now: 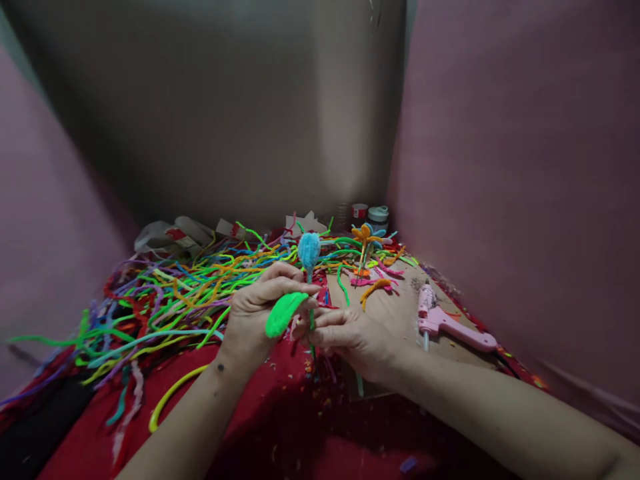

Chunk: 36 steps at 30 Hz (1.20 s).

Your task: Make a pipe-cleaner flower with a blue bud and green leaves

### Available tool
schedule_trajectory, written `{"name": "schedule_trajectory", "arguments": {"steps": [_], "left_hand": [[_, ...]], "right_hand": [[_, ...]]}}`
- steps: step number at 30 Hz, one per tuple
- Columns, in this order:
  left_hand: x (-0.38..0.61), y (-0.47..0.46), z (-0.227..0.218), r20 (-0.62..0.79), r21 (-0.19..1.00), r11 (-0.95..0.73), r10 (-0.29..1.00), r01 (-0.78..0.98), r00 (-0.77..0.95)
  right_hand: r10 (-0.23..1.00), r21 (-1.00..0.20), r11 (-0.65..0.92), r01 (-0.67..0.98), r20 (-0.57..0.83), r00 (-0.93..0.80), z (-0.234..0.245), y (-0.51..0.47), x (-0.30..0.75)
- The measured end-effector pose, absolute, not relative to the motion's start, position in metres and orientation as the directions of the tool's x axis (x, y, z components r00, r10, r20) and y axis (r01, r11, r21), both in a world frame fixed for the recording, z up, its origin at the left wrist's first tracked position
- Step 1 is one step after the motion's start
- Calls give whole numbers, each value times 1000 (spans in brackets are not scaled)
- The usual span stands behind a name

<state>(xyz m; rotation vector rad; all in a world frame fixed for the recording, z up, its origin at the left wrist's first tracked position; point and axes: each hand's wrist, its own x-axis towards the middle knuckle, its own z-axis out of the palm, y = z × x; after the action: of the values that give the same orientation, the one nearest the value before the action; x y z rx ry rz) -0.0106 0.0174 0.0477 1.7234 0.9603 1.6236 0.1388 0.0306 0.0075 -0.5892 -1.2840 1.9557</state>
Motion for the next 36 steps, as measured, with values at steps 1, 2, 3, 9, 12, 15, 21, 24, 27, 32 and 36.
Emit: {"name": "schedule_trajectory", "arguments": {"steps": [1,2,3,9,12,15,21,24,27,32,36], "left_hand": [[-11,19,46,567,820,-565,824,90,5],[-12,20,46,559,827,-558,829,73,9],[-12,21,45,557,828,-557,830,70,17],[-13,22,51,551,806,-556,830,200,86],[-15,23,51,521,818,-531,847,220,106],[-18,24,46,466,864,-474,880,167,89],[-23,26,38,260,964,-261,965,-56,-11],[-19,25,39,150,988,-150,989,34,-8],[-10,24,39,57,990,-65,997,128,61],[7,22,23,44,968,-63,996,243,84],[15,18,9,240,855,-213,971,472,5]], "right_hand": [[760,-913,-276,-300,-16,-650,6,31,139],[752,-910,-296,-290,-35,-658,5,32,139],[748,-908,-308,-285,-46,-662,4,32,138],[781,-932,-126,-341,119,-613,6,35,138],[807,-950,-56,-307,138,-574,8,38,140],[822,-964,21,-265,168,-544,7,41,141],[870,-981,64,-183,145,-471,26,37,147],[892,-985,18,-172,93,-442,37,36,149],[913,-951,-76,-300,54,-404,31,40,149],[915,-918,-132,-373,31,-401,12,47,145],[921,-912,-162,-377,-3,-388,13,45,144]]}}
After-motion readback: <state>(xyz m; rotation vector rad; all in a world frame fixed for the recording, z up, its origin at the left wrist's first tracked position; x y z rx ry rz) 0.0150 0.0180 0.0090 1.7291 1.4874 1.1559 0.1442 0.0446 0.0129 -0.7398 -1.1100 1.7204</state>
